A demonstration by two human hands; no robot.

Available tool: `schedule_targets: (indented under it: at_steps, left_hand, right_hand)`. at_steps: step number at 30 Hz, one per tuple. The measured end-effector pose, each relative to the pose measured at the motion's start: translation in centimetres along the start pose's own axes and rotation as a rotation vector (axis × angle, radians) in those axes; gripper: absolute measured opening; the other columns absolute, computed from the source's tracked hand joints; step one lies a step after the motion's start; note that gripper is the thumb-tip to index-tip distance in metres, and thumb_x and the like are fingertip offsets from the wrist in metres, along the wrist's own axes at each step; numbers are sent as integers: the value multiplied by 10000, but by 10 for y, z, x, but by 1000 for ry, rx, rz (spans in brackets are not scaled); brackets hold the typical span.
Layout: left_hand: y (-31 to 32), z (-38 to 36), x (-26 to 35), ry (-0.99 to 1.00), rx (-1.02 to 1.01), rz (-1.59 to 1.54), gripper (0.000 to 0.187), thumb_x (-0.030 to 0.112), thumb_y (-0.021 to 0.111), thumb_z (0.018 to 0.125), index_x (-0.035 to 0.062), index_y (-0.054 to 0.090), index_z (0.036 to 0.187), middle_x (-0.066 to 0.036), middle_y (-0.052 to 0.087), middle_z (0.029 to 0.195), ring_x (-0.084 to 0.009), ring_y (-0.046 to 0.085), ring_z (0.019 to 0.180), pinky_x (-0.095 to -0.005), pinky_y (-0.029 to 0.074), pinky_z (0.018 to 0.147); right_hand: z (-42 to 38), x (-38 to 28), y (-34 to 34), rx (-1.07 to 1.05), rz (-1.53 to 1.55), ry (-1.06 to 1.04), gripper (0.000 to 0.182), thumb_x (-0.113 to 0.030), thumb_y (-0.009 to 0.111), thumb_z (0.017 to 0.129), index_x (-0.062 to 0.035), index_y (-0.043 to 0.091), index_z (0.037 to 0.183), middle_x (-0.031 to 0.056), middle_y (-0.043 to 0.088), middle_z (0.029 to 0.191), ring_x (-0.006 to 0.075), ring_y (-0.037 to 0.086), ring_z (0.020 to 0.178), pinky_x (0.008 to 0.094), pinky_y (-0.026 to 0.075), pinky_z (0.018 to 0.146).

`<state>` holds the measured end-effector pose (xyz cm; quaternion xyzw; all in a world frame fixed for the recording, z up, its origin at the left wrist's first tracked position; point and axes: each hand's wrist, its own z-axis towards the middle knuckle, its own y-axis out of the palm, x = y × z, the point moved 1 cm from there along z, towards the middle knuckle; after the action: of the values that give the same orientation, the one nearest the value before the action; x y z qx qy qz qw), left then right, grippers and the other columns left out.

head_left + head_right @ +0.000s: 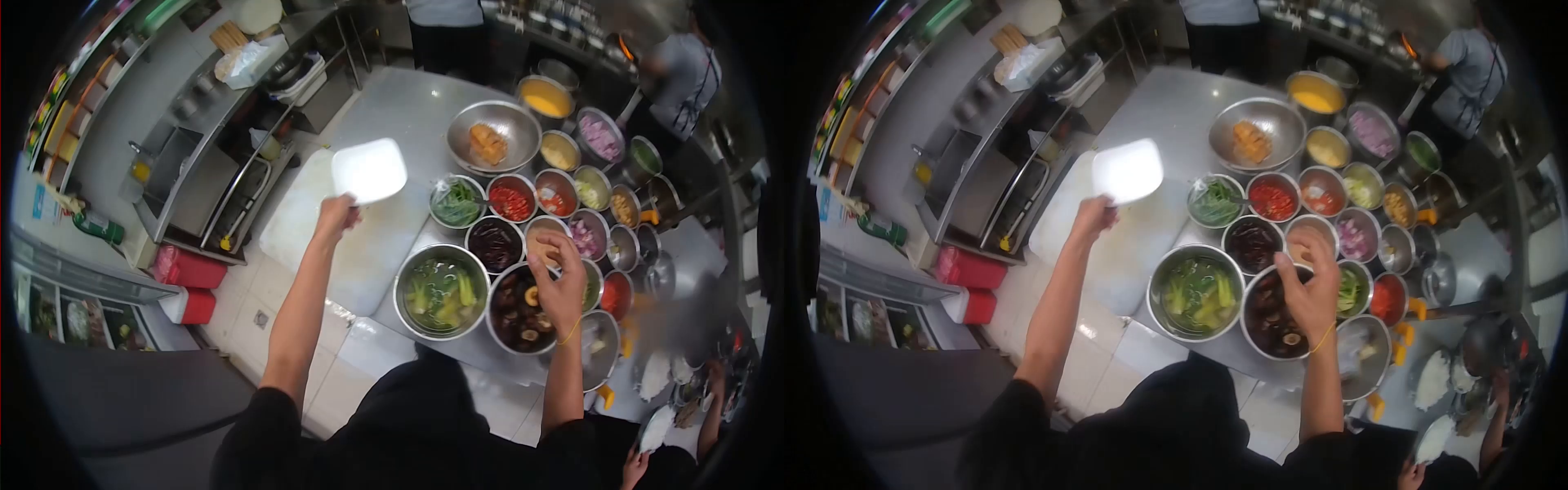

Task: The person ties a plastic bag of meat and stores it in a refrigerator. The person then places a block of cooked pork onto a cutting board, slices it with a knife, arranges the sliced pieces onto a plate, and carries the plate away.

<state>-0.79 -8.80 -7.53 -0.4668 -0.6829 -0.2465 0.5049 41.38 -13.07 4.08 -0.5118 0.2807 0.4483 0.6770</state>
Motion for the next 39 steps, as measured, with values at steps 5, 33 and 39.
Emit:
schedule_targets:
  at_steps: [5, 33, 39]
  left_hand:
    - [57, 113, 26, -174, -22, 136, 170, 141, 578, 809, -22, 591, 761, -93, 589, 625, -197, 599, 498, -325, 405, 419]
    - [-365, 120, -77, -249, -15, 156, 312, 237, 638, 886, -51, 640, 1003, -73, 574, 618, -153, 571, 512, -259, 382, 413]
    - [-457, 89, -157, -245, -42, 442, 179, 103, 619, 790, -60, 674, 839, -105, 629, 665, -176, 580, 539, -303, 474, 471]
  right_hand:
    - [-1, -43, 98, -202, 282, 121, 219, -108, 679, 839, -32, 645, 1042, 137, 627, 1146, 286, 591, 1091, 355, 447, 952]
    - [216, -61, 651, -261, 31, 348, 560, -265, 684, 804, -141, 516, 1325, 226, 380, 1460, 397, 435, 1290, 503, 337, 1070]
    - [259, -41, 547, 124, -516, 47, 550, -381, 790, 688, -154, 645, 1167, 136, 640, 1155, 320, 517, 1184, 463, 362, 1013]
